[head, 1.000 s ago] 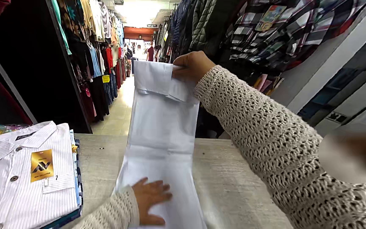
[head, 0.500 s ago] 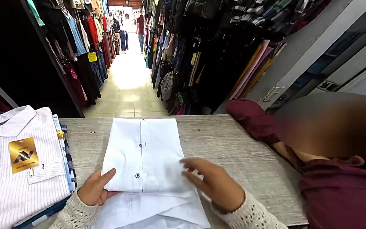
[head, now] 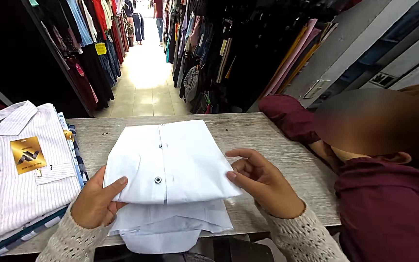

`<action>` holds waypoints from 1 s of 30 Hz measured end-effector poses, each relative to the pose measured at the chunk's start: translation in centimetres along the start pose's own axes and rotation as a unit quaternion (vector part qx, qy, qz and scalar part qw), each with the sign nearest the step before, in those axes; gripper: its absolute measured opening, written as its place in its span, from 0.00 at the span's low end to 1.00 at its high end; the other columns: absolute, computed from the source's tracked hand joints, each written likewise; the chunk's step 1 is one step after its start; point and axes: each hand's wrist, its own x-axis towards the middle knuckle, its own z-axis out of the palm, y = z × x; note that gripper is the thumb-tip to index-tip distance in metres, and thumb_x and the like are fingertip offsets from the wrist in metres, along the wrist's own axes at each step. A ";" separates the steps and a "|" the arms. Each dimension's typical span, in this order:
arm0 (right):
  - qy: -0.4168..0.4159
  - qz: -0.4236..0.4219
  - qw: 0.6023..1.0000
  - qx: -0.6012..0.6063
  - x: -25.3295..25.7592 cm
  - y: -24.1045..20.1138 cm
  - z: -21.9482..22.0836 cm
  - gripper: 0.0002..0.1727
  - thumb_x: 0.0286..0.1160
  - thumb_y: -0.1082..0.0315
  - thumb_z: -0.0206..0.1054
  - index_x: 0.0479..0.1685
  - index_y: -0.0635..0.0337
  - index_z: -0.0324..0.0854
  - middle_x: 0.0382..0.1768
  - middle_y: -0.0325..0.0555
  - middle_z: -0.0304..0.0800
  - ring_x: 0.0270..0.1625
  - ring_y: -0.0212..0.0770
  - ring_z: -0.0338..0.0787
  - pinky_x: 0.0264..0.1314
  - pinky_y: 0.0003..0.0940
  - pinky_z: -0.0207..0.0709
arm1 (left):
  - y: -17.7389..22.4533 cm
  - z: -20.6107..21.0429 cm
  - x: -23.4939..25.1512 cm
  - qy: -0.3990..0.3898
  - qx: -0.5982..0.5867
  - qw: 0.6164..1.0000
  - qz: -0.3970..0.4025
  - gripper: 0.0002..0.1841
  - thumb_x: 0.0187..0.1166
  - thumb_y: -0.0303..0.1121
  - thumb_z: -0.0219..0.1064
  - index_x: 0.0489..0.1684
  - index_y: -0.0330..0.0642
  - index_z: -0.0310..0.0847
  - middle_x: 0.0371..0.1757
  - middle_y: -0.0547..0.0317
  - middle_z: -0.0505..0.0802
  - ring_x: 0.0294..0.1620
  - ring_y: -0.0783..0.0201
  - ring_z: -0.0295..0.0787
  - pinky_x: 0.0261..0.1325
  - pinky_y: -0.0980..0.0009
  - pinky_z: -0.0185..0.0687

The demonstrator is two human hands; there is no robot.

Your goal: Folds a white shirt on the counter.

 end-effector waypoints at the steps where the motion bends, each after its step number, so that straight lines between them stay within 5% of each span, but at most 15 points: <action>1: -0.020 -0.003 1.000 -0.010 -0.8 0.4 0.1 0.27 0.70 0.69 0.72 0.72 0.49 0.76 0.28 0.37 0.88 0.26 0.29 0.86 0.31 0.24 0.82 | -0.3 -0.5 -0.7 -0.002 0.043 0.999 0.000 0.22 0.76 0.16 0.55 0.70 0.40 0.65 0.44 0.54 0.95 0.38 0.61 0.98 0.39 0.64 0.97; 5: -0.069 0.018 0.992 -0.108 -3.2 3.3 2.1 0.25 0.72 0.64 0.71 0.68 0.65 0.78 0.26 0.36 0.84 0.23 0.26 0.78 0.28 0.24 0.75 | -3.0 -2.6 -1.7 0.017 0.168 0.985 -0.038 0.27 0.77 0.18 0.58 0.78 0.33 0.58 0.41 0.59 0.95 0.35 0.69 0.96 0.38 0.72 0.93; 9: -0.071 0.066 0.995 -0.031 -4.0 2.7 2.1 0.25 0.71 0.65 0.71 0.67 0.64 0.75 0.25 0.29 0.83 0.23 0.21 0.78 0.28 0.18 0.75 | -3.2 -3.7 -2.5 0.018 0.129 0.991 -0.024 0.29 0.74 0.19 0.57 0.78 0.36 0.58 0.34 0.58 0.96 0.31 0.66 0.97 0.35 0.72 0.94; 13: -0.144 0.005 0.973 -0.179 -3.9 2.7 0.5 0.25 0.74 0.60 0.71 0.68 0.63 0.81 0.26 0.41 0.84 0.23 0.33 0.79 0.27 0.31 0.75 | -1.4 -5.4 -4.6 0.001 0.358 0.934 0.007 0.29 0.77 0.25 0.61 0.81 0.36 0.65 0.32 0.60 0.95 0.27 0.69 0.93 0.32 0.70 0.91; 16: -0.071 -0.089 0.944 -0.309 -2.1 2.1 -0.1 0.29 0.81 0.46 0.64 0.70 0.59 0.83 0.56 0.50 0.90 0.52 0.44 0.90 0.51 0.43 0.86 | 0.1 -5.9 -4.4 0.065 0.569 0.788 0.225 0.24 0.80 0.35 0.59 0.72 0.29 0.77 0.49 0.46 0.96 0.45 0.55 0.96 0.47 0.55 0.91; 19: -0.035 -0.187 0.918 -0.349 0.8 -0.5 2.8 0.38 0.82 0.40 0.57 0.83 0.59 0.71 0.84 0.52 0.71 0.85 0.50 0.73 0.82 0.56 0.70 | -0.5 -2.7 -1.3 0.022 0.630 0.701 0.333 0.29 0.86 0.45 0.51 0.75 0.31 0.78 0.75 0.37 0.84 0.73 0.40 0.84 0.72 0.42 0.79; 21: -0.083 -0.219 0.901 -0.364 2.0 -0.8 5.9 0.43 0.84 0.34 0.49 0.88 0.58 0.66 0.89 0.49 0.64 0.91 0.51 0.62 0.86 0.66 0.57 | -3.0 0.7 0.3 -0.021 0.647 0.695 0.313 0.34 0.85 0.52 0.50 0.81 0.35 0.74 0.84 0.39 0.75 0.83 0.38 0.73 0.78 0.30 0.63; 23: -0.217 -0.134 0.893 -0.371 2.0 0.2 8.0 0.44 0.85 0.34 0.43 0.92 0.55 0.59 0.92 0.47 0.57 0.95 0.51 0.53 0.89 0.72 0.42 | -5.9 2.3 0.9 -0.059 0.660 0.703 0.258 0.36 0.83 0.54 0.52 0.82 0.36 0.73 0.85 0.40 0.74 0.86 0.37 0.67 0.80 0.22 0.48; 24: -0.266 -0.092 0.885 -0.372 1.9 0.7 8.6 0.43 0.86 0.34 0.41 0.93 0.55 0.58 0.92 0.47 0.57 0.95 0.52 0.51 0.89 0.71 0.36 | -6.9 2.3 1.1 -0.059 0.663 0.702 0.253 0.36 0.83 0.55 0.50 0.81 0.36 0.74 0.84 0.41 0.77 0.85 0.37 0.69 0.79 0.21 0.48; 28: -0.266 -0.110 0.882 -0.372 1.0 2.0 8.9 0.38 0.87 0.39 0.44 0.87 0.55 0.68 0.88 0.48 0.66 0.92 0.52 0.59 0.88 0.72 0.43 | -6.7 1.4 0.2 -0.098 0.636 0.732 0.224 0.29 0.86 0.45 0.51 0.78 0.35 0.77 0.83 0.42 0.78 0.86 0.39 0.68 0.82 0.25 0.47; 30: -0.241 -0.179 0.897 -0.324 0.6 0.6 8.6 0.27 0.86 0.53 0.58 0.74 0.61 0.80 0.78 0.57 0.79 0.83 0.60 0.75 0.79 0.74 0.62 | -5.9 0.7 -0.9 -0.112 0.583 0.747 0.298 0.20 0.81 0.35 0.60 0.63 0.31 0.87 0.72 0.37 0.87 0.74 0.37 0.83 0.75 0.32 0.69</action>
